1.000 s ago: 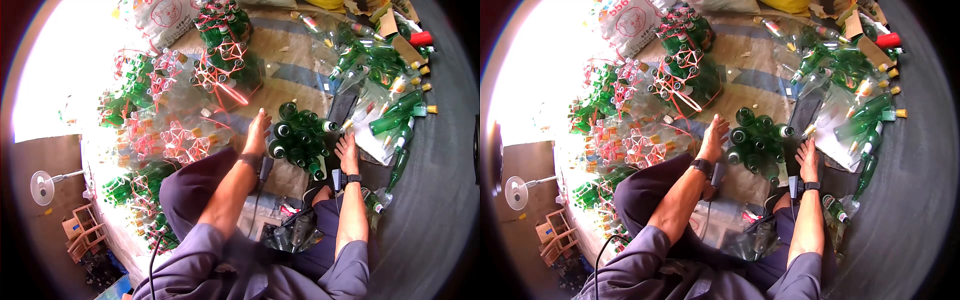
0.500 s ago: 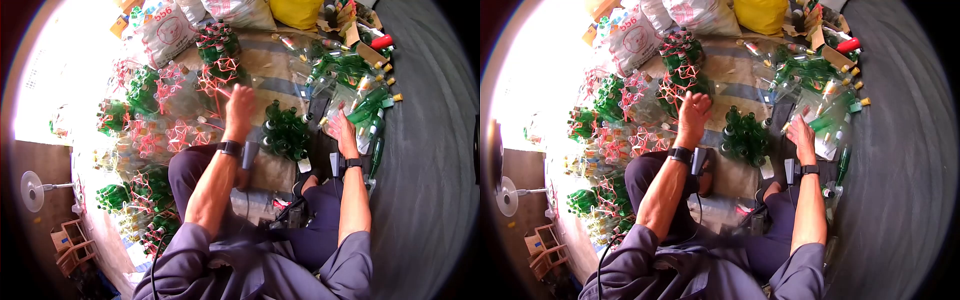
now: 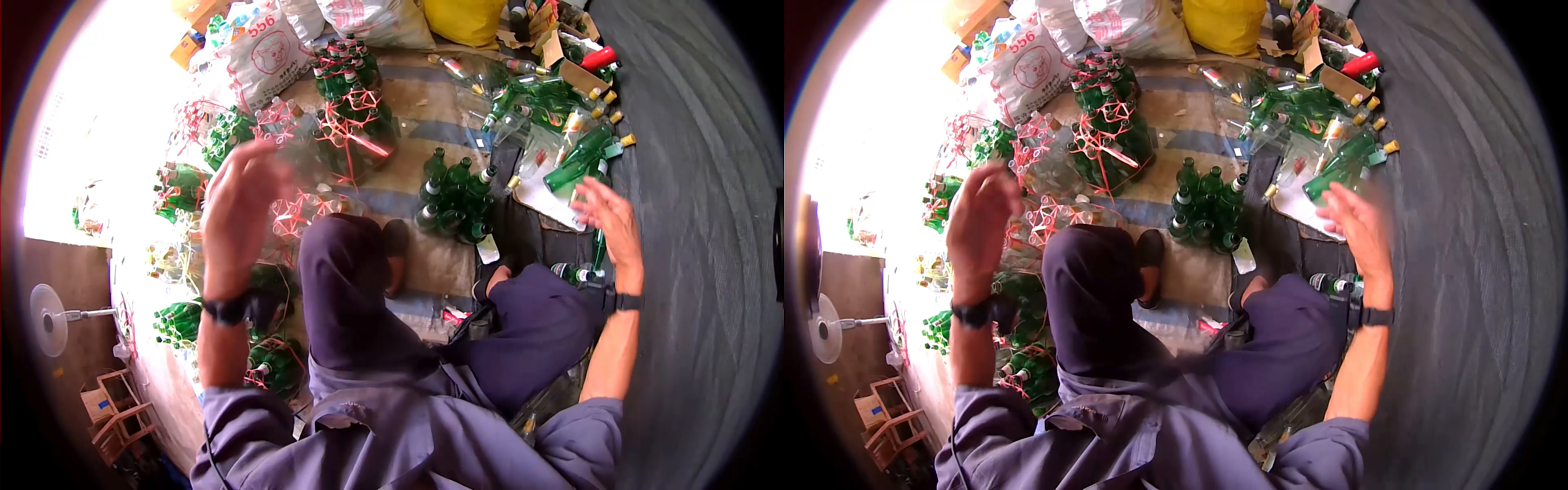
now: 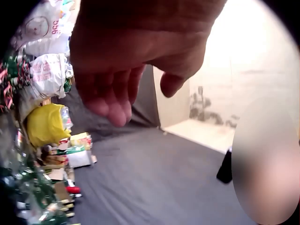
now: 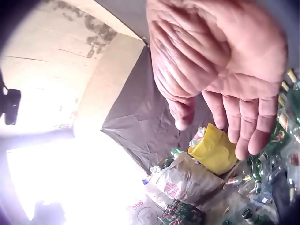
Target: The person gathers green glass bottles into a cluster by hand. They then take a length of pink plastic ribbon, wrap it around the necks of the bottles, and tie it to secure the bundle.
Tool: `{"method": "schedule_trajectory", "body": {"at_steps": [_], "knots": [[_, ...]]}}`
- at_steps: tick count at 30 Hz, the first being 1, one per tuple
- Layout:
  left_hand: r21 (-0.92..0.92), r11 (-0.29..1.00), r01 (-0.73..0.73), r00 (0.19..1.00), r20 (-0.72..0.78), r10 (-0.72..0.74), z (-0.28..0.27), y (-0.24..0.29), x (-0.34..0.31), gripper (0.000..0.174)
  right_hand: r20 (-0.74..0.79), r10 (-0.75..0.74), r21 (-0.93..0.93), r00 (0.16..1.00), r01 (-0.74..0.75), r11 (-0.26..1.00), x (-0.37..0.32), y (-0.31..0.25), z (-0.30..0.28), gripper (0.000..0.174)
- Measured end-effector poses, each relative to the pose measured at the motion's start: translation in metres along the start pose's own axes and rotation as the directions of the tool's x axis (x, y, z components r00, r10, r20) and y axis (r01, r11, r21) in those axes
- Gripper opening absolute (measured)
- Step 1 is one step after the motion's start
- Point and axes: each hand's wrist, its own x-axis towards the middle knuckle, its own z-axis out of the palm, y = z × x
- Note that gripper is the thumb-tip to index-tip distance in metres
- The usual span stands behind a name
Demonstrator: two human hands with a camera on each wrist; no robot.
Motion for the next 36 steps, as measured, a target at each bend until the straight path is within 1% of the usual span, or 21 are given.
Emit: {"method": "schedule_trajectory", "body": {"at_steps": [1,4,6,8,11,12,13,14,16,19,20,22,23,25,26,28,29,31,32,34,36], "knots": [[0.203,0.979,0.021,1.0,-0.009,-0.019,-0.02,0.001,-0.018,0.057,0.015,0.044,-0.064,0.999,-0.043,0.997,-0.01,0.001,-0.004,0.067],[0.21,0.972,0.108,0.99,-0.112,-0.086,-0.036,-0.007,-0.078,0.052,0.012,0.087,-0.192,0.996,-0.083,0.978,-0.025,0.02,-0.008,0.062],[0.247,0.918,0.311,0.948,-0.154,-0.28,-0.038,-0.022,-0.112,0.033,0.038,0.09,-0.197,0.995,-0.081,0.977,-0.029,0.03,-0.005,0.06],[0.212,0.8,0.561,0.827,-0.201,-0.526,-0.038,-0.057,-0.15,0.024,0.051,0.206,-0.177,0.977,-0.194,0.965,-0.027,0.036,0.004,0.06],[0.208,0.735,0.646,0.764,-0.186,-0.618,-0.042,-0.13,-0.208,0.027,0.045,0.228,-0.232,0.973,-0.212,0.949,-0.02,0.048,0.013,0.061],[0.023,0.593,0.805,0.584,-0.211,-0.784,-0.039,-0.139,-0.221,0.026,0.044,0.231,-0.241,0.972,-0.214,0.947,-0.018,0.049,0.017,0.061],[0.097,0.613,0.784,0.616,-0.233,-0.752,-0.039,-0.158,-0.238,0.026,0.046,0.251,-0.232,0.967,-0.234,0.944,-0.017,0.049,0.021,0.061],[0.095,0.518,0.85,0.524,-0.242,-0.816,-0.045,-0.178,-0.254,0.028,0.047,0.273,-0.227,0.961,-0.256,0.94,-0.017,0.05,0.024,0.062],[0.189,0.548,0.815,0.579,-0.248,-0.777,-0.05,-0.214,-0.291,0.029,0.079,0.309,-0.234,0.948,-0.283,0.93,-0.014,0.057,0.023,0.063],[0.248,0.506,0.826,0.541,-0.098,-0.836,-0.075,-0.274,-0.348,0.037,0.069,0.33,-0.302,0.941,-0.296,0.906,-0.008,0.057,0.027,0.062],[0.432,0.597,0.676,0.664,-0.006,-0.748,-0.079,-0.272,-0.353,0.036,0.081,0.334,-0.308,0.939,-0.296,0.904,-0.005,0.059,0.029,0.062],[0.525,0.383,0.76,0.527,-0.152,-0.836,-0.084,-0.288,-0.363,0.029,0.065,0.341,-0.317,0.938,-0.305,0.898,0.0,0.059,0.032,0.061],[0.514,0.379,0.769,0.518,-0.156,-0.841,-0.089,-0.306,-0.372,0.029,0.068,0.351,-0.336,0.934,-0.31,0.889,0.001,0.058,0.035,0.06],[0.927,0.332,0.176,0.633,0.152,-0.759,-0.098,-0.335,-0.379,0.023,0.082,0.362,-0.36,0.929,-0.311,0.88,0.006,0.059,0.038,0.06],[0.923,0.334,0.19,0.629,0.148,-0.764,-0.097,-0.339,-0.38,0.023,0.091,0.37,-0.376,0.924,-0.313,0.872,0.008,0.059,0.038,0.06],[0.785,0.342,0.516,0.754,-0.227,-0.616,-0.088,-0.326,-0.351,0.023,0.085,0.388,-0.389,0.918,-0.327,0.861,0.012,0.06,0.039,0.06],[0.781,0.342,0.522,0.751,-0.23,-0.619,-0.091,-0.334,-0.347,0.023,0.074,0.398,-0.393,0.914,-0.34,0.854,0.014,0.059,0.04,0.06],[0.933,0.301,0.196,0.974,-0.15,-0.169,-0.098,-0.35,-0.337,0.026,0.071,0.408,-0.393,0.91,-0.35,0.85,0.017,0.056,0.045,0.061],[0.938,0.292,0.187,0.975,-0.141,-0.17,-0.102,-0.357,-0.329,0.026,0.064,0.413,-0.388,0.908,-0.359,0.849,0.018,0.054,0.047,0.061],[0.902,0.316,0.295,0.91,-0.164,-0.381,-0.109,-0.362,-0.314,0.026,0.073,0.421,-0.384,0.904,-0.364,0.849,0.02,0.054,0.049,0.061],[0.857,0.289,0.426,0.776,-0.182,-0.604,-0.111,-0.368,-0.299,0.026,0.079,0.425,-0.377,0.902,-0.367,0.85,0.024,0.054,0.051,0.062]]}}
